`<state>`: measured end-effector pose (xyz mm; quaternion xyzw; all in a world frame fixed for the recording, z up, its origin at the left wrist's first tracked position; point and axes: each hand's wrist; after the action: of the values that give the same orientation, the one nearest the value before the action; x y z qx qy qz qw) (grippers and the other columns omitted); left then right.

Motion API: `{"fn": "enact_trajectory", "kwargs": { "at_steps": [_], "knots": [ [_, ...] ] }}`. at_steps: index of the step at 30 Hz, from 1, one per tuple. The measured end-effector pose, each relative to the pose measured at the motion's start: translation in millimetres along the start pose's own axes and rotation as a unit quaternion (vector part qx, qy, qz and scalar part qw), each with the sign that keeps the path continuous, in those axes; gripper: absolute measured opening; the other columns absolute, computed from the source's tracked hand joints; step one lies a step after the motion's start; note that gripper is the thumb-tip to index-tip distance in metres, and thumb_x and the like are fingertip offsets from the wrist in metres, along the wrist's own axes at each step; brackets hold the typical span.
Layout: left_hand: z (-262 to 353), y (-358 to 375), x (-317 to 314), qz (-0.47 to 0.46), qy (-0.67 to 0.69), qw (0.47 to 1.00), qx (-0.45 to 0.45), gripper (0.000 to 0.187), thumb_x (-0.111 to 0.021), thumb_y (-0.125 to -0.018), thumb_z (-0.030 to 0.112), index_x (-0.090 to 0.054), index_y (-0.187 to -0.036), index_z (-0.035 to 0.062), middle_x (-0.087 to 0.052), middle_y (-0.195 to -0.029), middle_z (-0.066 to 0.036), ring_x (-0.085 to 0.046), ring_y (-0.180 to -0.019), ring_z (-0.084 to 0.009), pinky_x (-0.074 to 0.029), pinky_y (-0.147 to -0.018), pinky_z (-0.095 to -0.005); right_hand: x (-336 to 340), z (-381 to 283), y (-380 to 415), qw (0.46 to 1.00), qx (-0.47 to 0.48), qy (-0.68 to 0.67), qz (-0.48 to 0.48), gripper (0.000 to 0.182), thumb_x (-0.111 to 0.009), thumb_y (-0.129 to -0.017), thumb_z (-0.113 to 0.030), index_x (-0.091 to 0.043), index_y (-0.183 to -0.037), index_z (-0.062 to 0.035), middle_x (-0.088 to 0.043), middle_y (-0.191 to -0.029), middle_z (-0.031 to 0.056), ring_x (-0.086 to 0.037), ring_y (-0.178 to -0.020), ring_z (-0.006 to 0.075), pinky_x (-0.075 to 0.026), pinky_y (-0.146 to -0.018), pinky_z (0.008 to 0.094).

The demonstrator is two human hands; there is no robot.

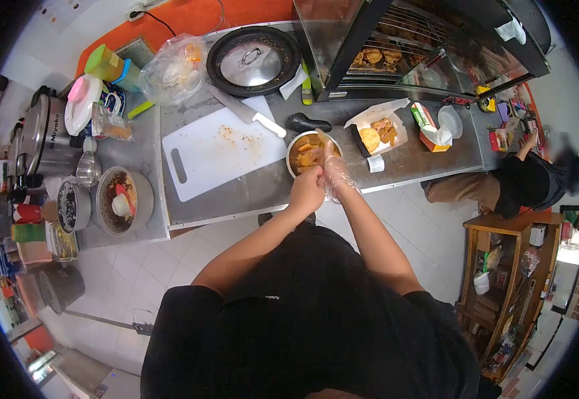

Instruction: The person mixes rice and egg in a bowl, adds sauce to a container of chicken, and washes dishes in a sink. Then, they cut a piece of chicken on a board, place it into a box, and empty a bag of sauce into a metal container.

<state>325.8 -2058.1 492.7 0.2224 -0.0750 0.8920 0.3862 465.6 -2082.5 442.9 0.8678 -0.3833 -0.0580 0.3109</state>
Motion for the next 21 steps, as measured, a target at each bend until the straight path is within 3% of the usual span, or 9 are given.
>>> {"fn": "enact_trajectory", "kwargs": {
  "at_steps": [2, 4, 6, 8, 11, 14, 15, 18, 21],
  "knots": [
    [-2, 0, -1, 0.011, -0.004, 1.000, -0.007, 0.013, -0.057, -0.087, 0.004, -0.063, -0.099, 0.0012, -0.068, -0.098, -0.025, -0.064, -0.095, -0.0445, -0.049, -0.081, -0.0525, -2, 7, -10, 0.998, -0.031, 0.027, 0.043, 0.086, -0.033, -0.099, -0.073, -0.070, -0.115, 0.0024, -0.069, -0.114, 0.0179, -0.067, -0.106, 0.0251, -0.050, -0.093, 0.0378],
    [-3, -1, -2, 0.020, -0.004, 1.000, -0.006, 0.013, -0.057, -0.086, 0.003, -0.063, -0.098, 0.0008, -0.068, -0.099, -0.025, -0.064, -0.096, -0.0446, -0.049, -0.081, -0.0527, -7, 27, -29, 0.999, -0.007, -0.043, 0.013, 0.080, -0.031, -0.100, -0.072, -0.068, -0.118, -0.0030, -0.071, -0.102, 0.0136, -0.067, -0.082, 0.0215, -0.054, -0.071, 0.0351],
    [-1, 1, -2, 0.025, 0.001, 1.000, 0.005, 0.013, -0.056, -0.086, 0.002, -0.062, -0.097, 0.0004, -0.068, -0.099, -0.025, -0.064, -0.095, -0.0446, -0.049, -0.081, -0.0527, -4, 36, -36, 0.998, 0.002, -0.054, -0.009, 0.078, -0.030, -0.101, -0.072, -0.066, -0.123, -0.0062, -0.072, -0.097, 0.0118, -0.067, -0.071, 0.0201, -0.056, -0.060, 0.0337],
    [-1, 3, -2, 0.012, -0.012, 1.000, -0.002, 0.012, -0.057, -0.088, 0.004, -0.062, -0.099, 0.0005, -0.068, -0.097, -0.025, -0.064, -0.094, -0.0450, -0.049, -0.079, -0.0519, -3, 7, -3, 1.000, -0.003, -0.004, -0.027, 0.078, -0.030, -0.100, -0.073, -0.063, -0.128, -0.0073, -0.072, -0.100, 0.0127, -0.068, -0.073, 0.0209, -0.056, -0.061, 0.0338],
    [-3, 9, -4, 0.007, 0.009, 1.000, -0.016, 0.010, -0.061, -0.090, 0.007, -0.063, -0.099, 0.0016, -0.068, -0.088, -0.023, -0.066, -0.085, -0.0413, -0.050, -0.074, -0.0485, 8, -5, 12, 0.987, -0.052, -0.038, -0.150, 0.079, -0.032, -0.100, -0.073, -0.056, -0.139, -0.0078, -0.068, -0.121, 0.0157, -0.067, -0.090, 0.0224, -0.057, -0.080, 0.0372],
    [4, 17, 4, 0.015, 0.063, 0.998, -0.008, 0.009, -0.065, -0.091, 0.011, -0.065, -0.097, 0.0036, -0.066, -0.078, -0.018, -0.067, -0.072, -0.0337, -0.050, -0.066, -0.0430, 7, -11, 30, 0.961, 0.008, -0.191, -0.201, 0.082, -0.034, -0.099, -0.073, -0.046, -0.149, -0.0087, -0.056, -0.140, 0.0162, -0.060, -0.110, 0.0240, -0.049, -0.101, 0.0406],
    [5, 20, 8, 0.019, 0.084, 0.996, -0.001, 0.010, -0.066, -0.091, 0.012, -0.065, -0.097, 0.0044, -0.066, -0.074, -0.016, -0.066, -0.068, -0.0308, -0.050, -0.064, -0.0410, 10, -31, 48, 0.955, 0.037, -0.171, -0.239, 0.091, -0.031, -0.096, -0.078, -0.035, -0.156, -0.0105, -0.048, -0.149, 0.0143, -0.054, -0.121, 0.0247, -0.040, -0.110, 0.0457],
    [-19, 7, 17, 0.155, 0.118, 0.981, 0.004, 0.012, -0.069, -0.088, 0.013, -0.069, -0.099, 0.0072, -0.064, -0.068, -0.012, -0.063, -0.059, -0.0267, -0.048, -0.060, -0.0377, 31, -42, 57, 0.944, -0.014, -0.188, -0.269, 0.099, -0.027, -0.090, -0.085, -0.031, -0.158, -0.0124, -0.051, -0.145, 0.0140, -0.056, -0.123, 0.0263, -0.041, -0.109, 0.0510],
    [-34, -17, 53, 0.102, 0.026, 0.991, 0.087, 0.020, -0.073, -0.085, 0.016, -0.071, -0.103, 0.0070, -0.067, -0.074, -0.013, -0.066, -0.066, -0.0257, -0.051, -0.064, -0.0367, 38, -52, 67, 0.936, -0.003, -0.204, -0.288, 0.101, -0.019, -0.089, -0.087, -0.029, -0.159, -0.0146, -0.052, -0.143, 0.0133, -0.059, -0.120, 0.0290, -0.040, -0.108, 0.0539]
  ]
}}
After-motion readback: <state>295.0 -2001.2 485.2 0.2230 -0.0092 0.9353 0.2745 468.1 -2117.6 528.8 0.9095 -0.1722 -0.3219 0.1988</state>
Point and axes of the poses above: each hand's wrist, its own y-axis away from the middle knuckle, its own x-axis out of the back of the hand, z = x × y
